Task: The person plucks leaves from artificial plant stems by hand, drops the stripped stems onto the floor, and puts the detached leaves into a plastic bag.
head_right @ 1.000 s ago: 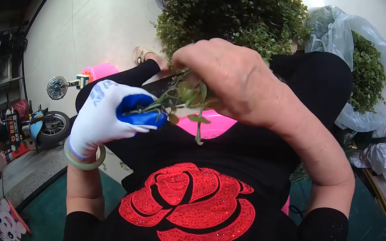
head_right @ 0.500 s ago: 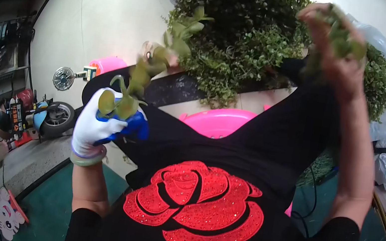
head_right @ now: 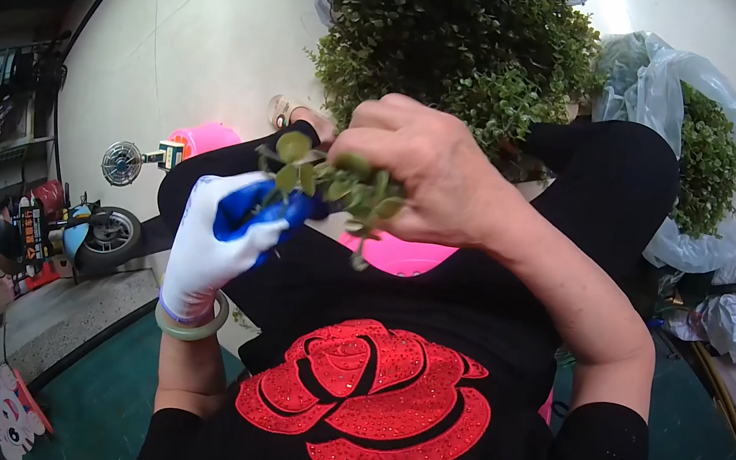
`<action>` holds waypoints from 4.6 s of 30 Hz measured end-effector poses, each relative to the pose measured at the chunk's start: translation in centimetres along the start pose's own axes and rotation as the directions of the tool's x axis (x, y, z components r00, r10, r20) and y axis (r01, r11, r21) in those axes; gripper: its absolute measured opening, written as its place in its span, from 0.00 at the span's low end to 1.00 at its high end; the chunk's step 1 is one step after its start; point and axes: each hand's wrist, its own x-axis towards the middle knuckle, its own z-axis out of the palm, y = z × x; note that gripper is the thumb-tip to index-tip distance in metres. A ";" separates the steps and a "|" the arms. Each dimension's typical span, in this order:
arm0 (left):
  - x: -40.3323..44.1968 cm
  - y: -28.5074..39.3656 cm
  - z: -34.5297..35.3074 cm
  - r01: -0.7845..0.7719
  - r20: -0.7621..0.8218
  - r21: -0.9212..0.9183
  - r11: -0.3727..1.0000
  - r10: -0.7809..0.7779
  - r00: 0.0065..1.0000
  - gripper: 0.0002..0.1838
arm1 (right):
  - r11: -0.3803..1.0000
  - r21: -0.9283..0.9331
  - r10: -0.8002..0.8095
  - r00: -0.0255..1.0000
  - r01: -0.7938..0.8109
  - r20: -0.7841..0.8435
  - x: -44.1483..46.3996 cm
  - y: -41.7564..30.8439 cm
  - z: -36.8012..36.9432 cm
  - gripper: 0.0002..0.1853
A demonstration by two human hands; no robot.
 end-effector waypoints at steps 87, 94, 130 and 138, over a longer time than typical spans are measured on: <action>10.6 4.3 2.7 -0.019 0.417 -0.212 0.977 0.108 0.902 0.16 | 0.645 0.763 0.353 0.902 -0.041 -0.250 4.8 -2.6 -10.6 0.25; 4.2 -2.9 -0.3 0.219 0.090 -0.708 0.672 -0.221 0.971 0.19 | 0.536 0.844 0.433 0.848 0.031 -0.306 -0.7 0.2 -9.9 0.24; 2.5 -1.3 2.7 0.346 0.213 -0.868 0.355 -0.363 0.907 0.14 | 0.515 0.787 0.634 0.468 0.339 -0.616 -3.8 0.5 -7.4 0.21; 2.9 -2.2 1.4 0.327 0.154 -0.760 0.561 -0.334 0.930 0.14 | 0.921 0.369 0.221 0.612 0.125 -0.759 -4.5 -2.2 -7.7 0.13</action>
